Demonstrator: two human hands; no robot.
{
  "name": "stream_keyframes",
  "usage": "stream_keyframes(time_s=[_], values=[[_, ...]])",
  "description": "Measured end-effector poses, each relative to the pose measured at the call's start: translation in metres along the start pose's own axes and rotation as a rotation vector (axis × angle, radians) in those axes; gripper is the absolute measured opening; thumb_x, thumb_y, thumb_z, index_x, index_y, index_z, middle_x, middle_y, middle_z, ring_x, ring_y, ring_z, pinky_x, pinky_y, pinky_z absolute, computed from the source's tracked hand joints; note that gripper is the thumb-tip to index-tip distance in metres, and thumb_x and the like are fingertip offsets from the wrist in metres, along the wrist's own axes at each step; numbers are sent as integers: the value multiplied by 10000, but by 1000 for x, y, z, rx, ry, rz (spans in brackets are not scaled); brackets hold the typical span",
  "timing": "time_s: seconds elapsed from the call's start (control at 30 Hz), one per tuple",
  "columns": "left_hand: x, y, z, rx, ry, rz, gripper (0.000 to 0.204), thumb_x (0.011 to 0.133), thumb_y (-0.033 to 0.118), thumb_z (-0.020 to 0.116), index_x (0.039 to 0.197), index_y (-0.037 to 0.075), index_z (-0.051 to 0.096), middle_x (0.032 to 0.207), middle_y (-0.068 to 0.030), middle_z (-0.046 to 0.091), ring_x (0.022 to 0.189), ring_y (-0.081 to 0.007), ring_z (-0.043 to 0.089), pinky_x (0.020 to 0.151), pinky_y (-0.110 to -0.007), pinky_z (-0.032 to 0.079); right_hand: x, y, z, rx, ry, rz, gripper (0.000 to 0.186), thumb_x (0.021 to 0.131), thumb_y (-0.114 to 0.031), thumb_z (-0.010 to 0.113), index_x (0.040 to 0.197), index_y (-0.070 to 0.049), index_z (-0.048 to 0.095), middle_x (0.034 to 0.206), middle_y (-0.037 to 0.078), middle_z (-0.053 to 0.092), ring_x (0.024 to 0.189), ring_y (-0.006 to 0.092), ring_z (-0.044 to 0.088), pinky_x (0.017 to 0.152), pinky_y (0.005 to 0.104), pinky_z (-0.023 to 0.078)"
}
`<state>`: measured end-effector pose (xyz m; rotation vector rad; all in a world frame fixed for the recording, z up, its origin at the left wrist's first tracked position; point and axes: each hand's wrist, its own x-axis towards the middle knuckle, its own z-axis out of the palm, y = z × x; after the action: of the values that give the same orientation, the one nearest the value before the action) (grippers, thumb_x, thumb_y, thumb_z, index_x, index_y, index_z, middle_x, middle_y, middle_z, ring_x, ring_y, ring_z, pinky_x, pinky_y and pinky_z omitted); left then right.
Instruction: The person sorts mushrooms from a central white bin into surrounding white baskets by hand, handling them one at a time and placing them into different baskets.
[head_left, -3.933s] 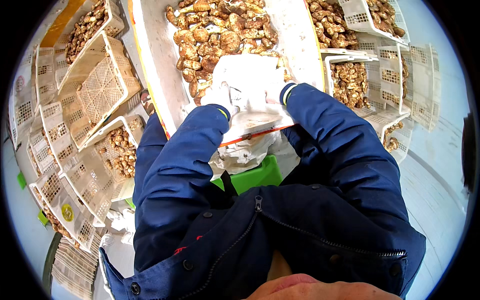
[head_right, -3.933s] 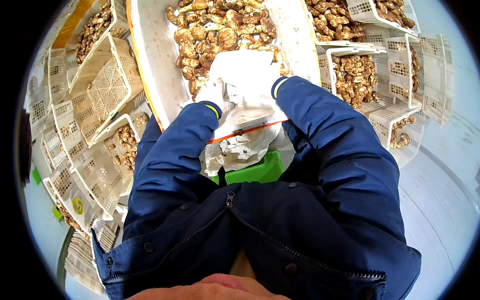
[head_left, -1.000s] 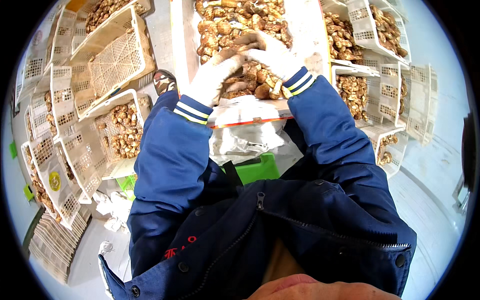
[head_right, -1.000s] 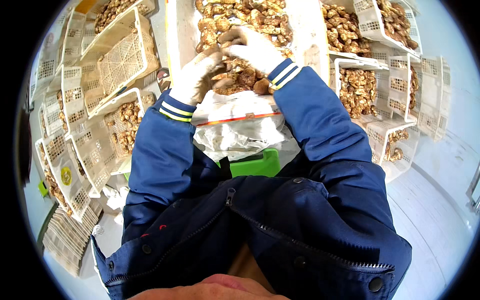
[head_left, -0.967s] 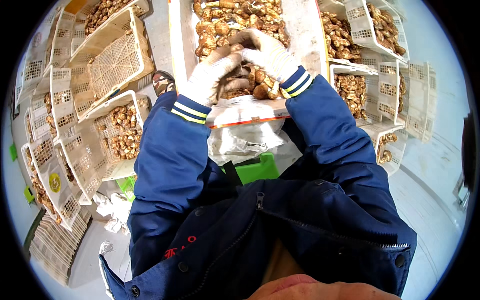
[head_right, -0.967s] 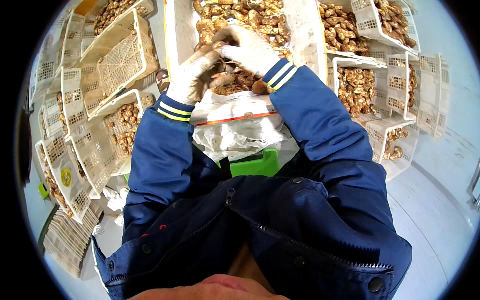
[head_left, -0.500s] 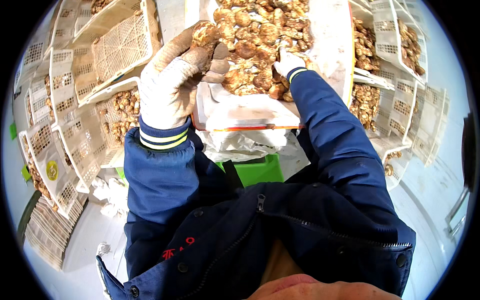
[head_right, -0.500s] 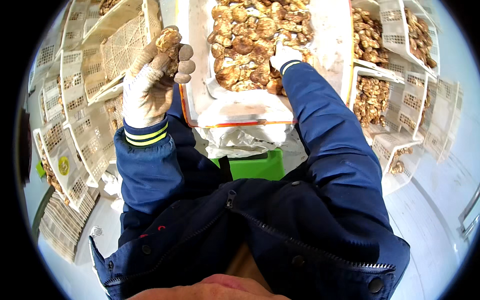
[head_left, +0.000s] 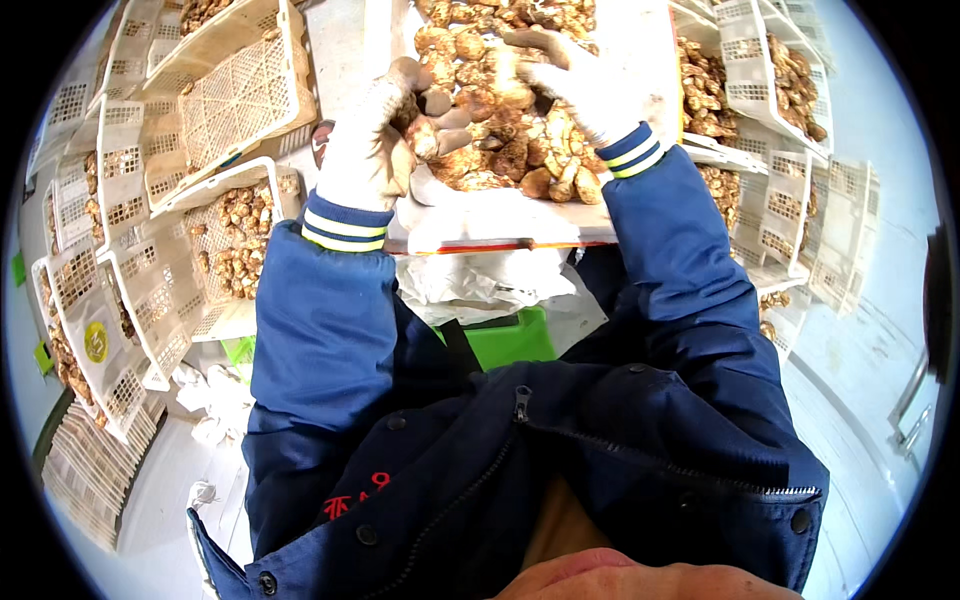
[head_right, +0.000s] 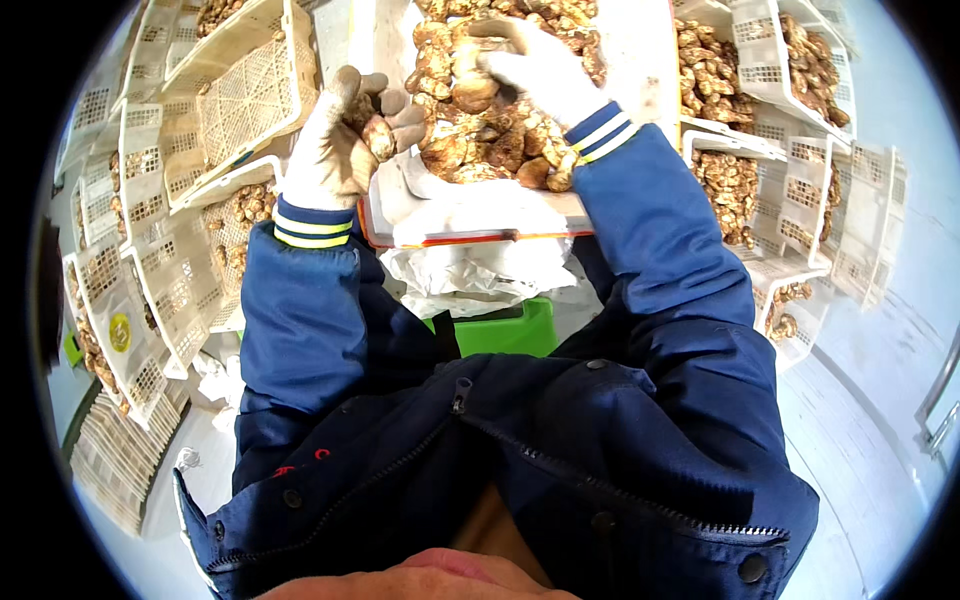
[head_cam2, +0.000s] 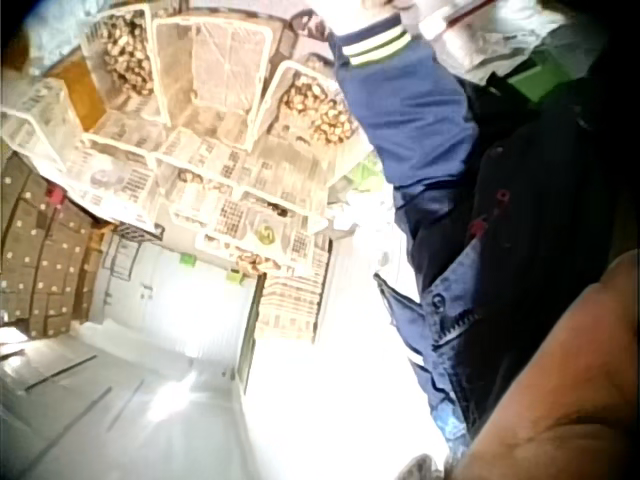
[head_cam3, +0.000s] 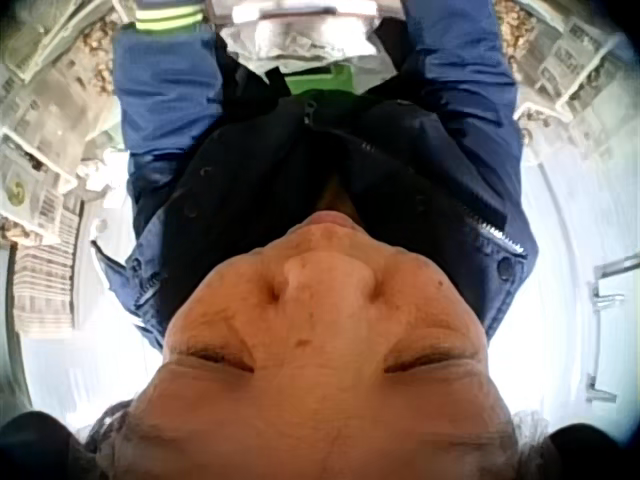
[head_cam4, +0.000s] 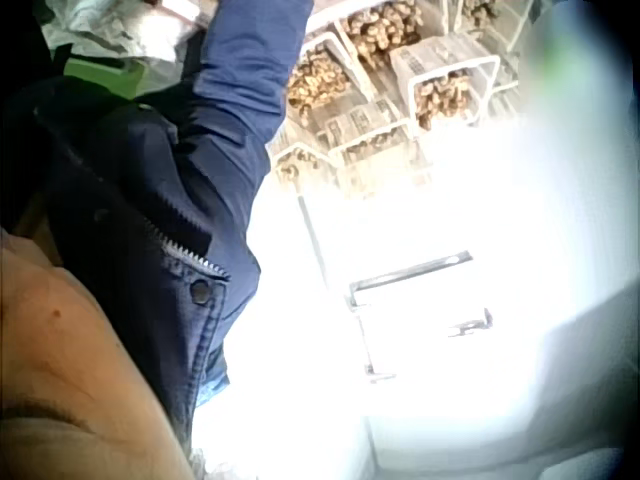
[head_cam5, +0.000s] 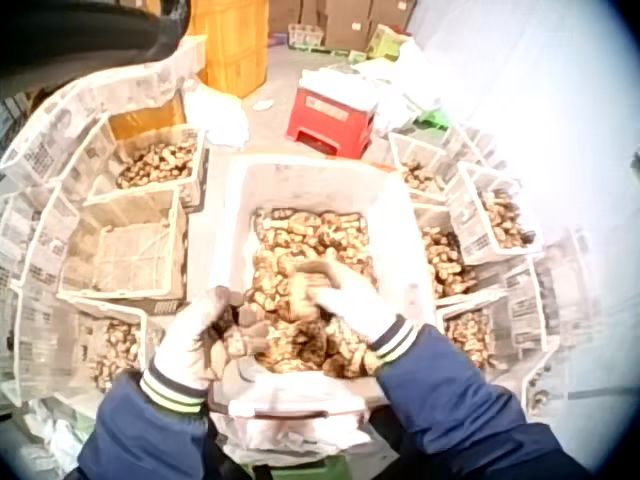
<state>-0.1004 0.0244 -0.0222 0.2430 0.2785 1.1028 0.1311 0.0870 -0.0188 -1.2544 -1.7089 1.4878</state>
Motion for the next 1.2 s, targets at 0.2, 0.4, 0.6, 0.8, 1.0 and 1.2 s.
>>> stream_keyframes(time_s=[0.2, 0.4, 0.6, 0.8, 1.0, 1.2], values=[[-10, 17, 29, 497, 233, 128, 393, 869, 137, 596, 1197, -42, 474, 914, -134, 609, 768, -191, 640, 578, -255, 544, 3, -83, 26, -204, -39, -387, 369, 904, -196, 478, 1249, -68, 499, 1140, 102, 587, 995, 143, 571, 844, 267, 467], [-12, 11, 24, 574, 185, 102, 363, 845, 225, 625, 1107, -12, 542, 891, -107, 622, 741, -153, 625, 603, -231, 520, 19, -39, 35, -2, -199, -278, 339, 908, -233, 503, 1186, -45, 550, 1068, 87, 620, 955, 142, 595, 785, 273, 483], [-11, 10, 37, 509, 349, 277, 303, 835, 137, 637, 1081, -8, 536, 881, -67, 612, 672, -97, 593, 494, -183, 468, 13, -109, 70, -198, 104, -371, 270, 833, -106, 512, 1068, 21, 545, 912, 202, 598, 831, 324, 608, 724, 368, 478], [-22, 24, 19, 452, 330, 234, 348, 853, 179, 618, 1133, -4, 526, 993, -134, 617, 797, -185, 639, 637, -258, 555, 25, -71, 40, -613, 152, -459, 293, 869, -278, 503, 1065, -77, 585, 943, 169, 624, 857, 303, 609, 749, 356, 488], [-25, 20, 48, 621, 366, 232, 404, 773, 192, 710, 1087, -2, 548, 903, -98, 627, 713, -175, 608, 589, -259, 502, 71, 109, 13, -1045, -127, 169, 456, 862, -370, 438, 1180, -54, 515, 1083, 173, 609, 994, 360, 577, 870, 422, 452], [-24, 18, 68, 1035, 442, 95, 418, 730, 36, 618, 1133, -12, 522, 1030, -132, 589, 810, -203, 614, 605, -272, 507, 88, 178, 60, -852, -129, 527, 631, 834, -390, 473, 1343, -45, 331, 1344, 226, 387, 1187, 355, 455, 971, 404, 389]])
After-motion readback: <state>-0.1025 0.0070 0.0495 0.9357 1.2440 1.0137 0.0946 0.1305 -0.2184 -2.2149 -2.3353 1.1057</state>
